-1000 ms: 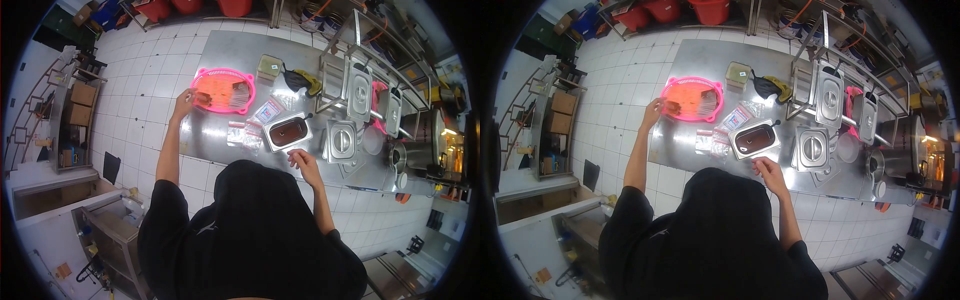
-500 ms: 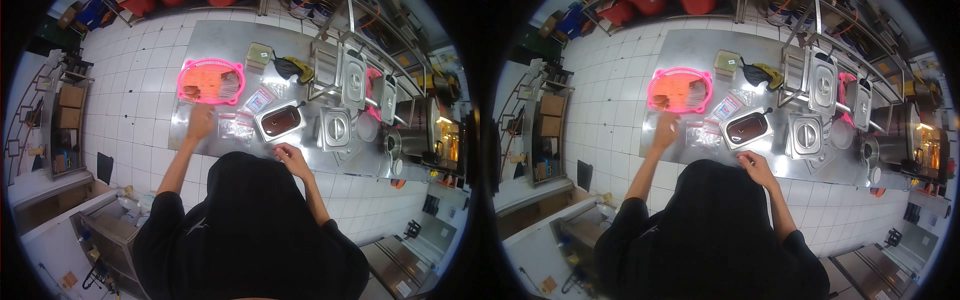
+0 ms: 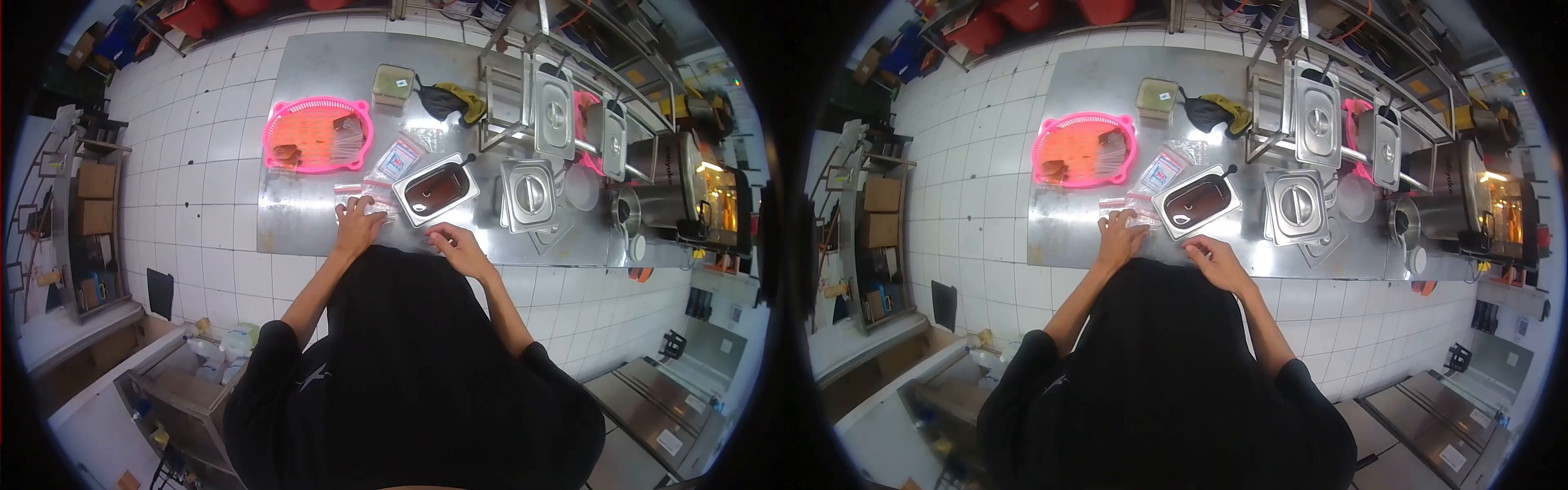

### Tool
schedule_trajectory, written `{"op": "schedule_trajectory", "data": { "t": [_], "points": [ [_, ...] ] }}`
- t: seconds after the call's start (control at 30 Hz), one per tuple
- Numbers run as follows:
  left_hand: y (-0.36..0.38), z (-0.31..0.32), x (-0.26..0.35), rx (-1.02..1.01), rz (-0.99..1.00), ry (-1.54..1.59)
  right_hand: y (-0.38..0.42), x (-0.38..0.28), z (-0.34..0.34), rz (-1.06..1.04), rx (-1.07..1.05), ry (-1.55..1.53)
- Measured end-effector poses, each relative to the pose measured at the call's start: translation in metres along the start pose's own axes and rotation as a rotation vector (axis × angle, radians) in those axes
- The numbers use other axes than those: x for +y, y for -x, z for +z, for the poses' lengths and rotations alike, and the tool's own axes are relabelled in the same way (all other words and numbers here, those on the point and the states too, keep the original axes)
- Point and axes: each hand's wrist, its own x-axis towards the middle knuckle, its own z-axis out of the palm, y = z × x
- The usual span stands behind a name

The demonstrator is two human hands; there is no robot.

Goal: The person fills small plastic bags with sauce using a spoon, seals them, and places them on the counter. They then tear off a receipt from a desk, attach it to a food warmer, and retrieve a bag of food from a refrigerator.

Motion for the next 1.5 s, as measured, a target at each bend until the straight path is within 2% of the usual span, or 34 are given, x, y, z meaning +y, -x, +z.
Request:
{"op": "schedule_trajectory", "data": {
  "t": [0.1, 0.17, 0.27, 0.4, 0.47, 0.67, 0.73, 0.8, 0.83, 0.87, 0.9, 0.97, 1.1, 1.17, 1.2, 1.27, 1.33, 1.4, 1.43, 1.47, 1.5],
  "points": [
    [-0.002, -0.008, 0.000, 0.057, -0.058, 0.063, -0.001, 0.000, -0.004, 0.007, 0.021, 0.006],
    [0.000, -0.014, -0.005, 0.138, -0.159, 0.235, 0.001, 0.001, -0.004, 0.014, 0.041, 0.008],
    [0.003, -0.020, -0.007, 0.135, -0.115, 0.225, 0.006, 0.009, 0.003, -0.041, 0.096, -0.062],
    [0.008, -0.011, 0.002, 0.013, -0.050, -0.007, 0.013, 0.015, 0.012, -0.025, 0.084, -0.077],
    [0.008, -0.005, 0.006, -0.131, -0.090, -0.116, 0.019, 0.014, 0.015, -0.028, 0.099, -0.046],
    [0.002, -0.003, 0.015, -0.150, -0.098, -0.098, 0.036, 0.024, 0.015, 0.004, 0.165, -0.090],
    [0.001, -0.006, 0.021, -0.100, -0.128, -0.090, 0.043, 0.028, 0.015, -0.009, 0.198, -0.106],
    [0.001, -0.010, 0.023, -0.311, -0.127, -0.128, 0.051, 0.035, 0.014, -0.046, 0.222, -0.061],
    [0.000, -0.016, 0.030, -0.398, -0.109, -0.046, 0.055, 0.044, 0.014, -0.033, 0.236, -0.097],
    [0.008, -0.001, 0.018, -0.518, -0.034, 0.032, 0.061, 0.042, 0.007, 0.002, 0.196, 0.009],
    [-0.004, -0.027, 0.044, -0.751, -0.076, 0.115, 0.067, 0.055, 0.010, -0.050, 0.237, -0.025],
    [-0.005, -0.029, 0.067, -0.838, 0.014, 0.252, 0.077, 0.059, 0.004, 0.011, 0.196, 0.041],
    [-0.012, -0.011, 0.110, -0.969, 0.138, 0.295, 0.098, 0.072, -0.006, 0.053, 0.235, 0.156],
    [-0.019, 0.005, 0.133, -1.173, 0.186, 0.378, 0.114, 0.081, -0.015, 0.038, 0.316, 0.087],
    [-0.025, 0.006, 0.150, -1.170, 0.215, 0.363, 0.123, 0.091, -0.018, 0.030, 0.345, 0.090],
    [-0.035, 0.007, 0.184, -1.286, 0.340, 0.338, 0.145, 0.142, -0.021, 0.063, 0.475, 0.043],
    [-0.041, 0.014, 0.214, -1.305, 0.368, 0.361, 0.183, 0.196, -0.019, 0.312, 0.536, -0.163],
    [-0.055, 0.001, 0.268, -1.367, 0.460, 0.303, 0.232, 0.304, 0.001, 0.497, 0.607, -0.055],
    [-0.055, 0.014, 0.284, -1.340, 0.504, 0.335, 0.270, 0.338, 0.017, 0.538, 0.743, -0.113],
    [-0.056, 0.023, 0.307, -1.326, 0.528, 0.320, 0.313, 0.362, 0.031, 0.687, 0.773, -0.212],
    [-0.056, 0.030, 0.330, -1.345, 0.511, 0.306, 0.350, 0.429, 0.061, 0.705, 0.832, -0.024]
  ]
}}
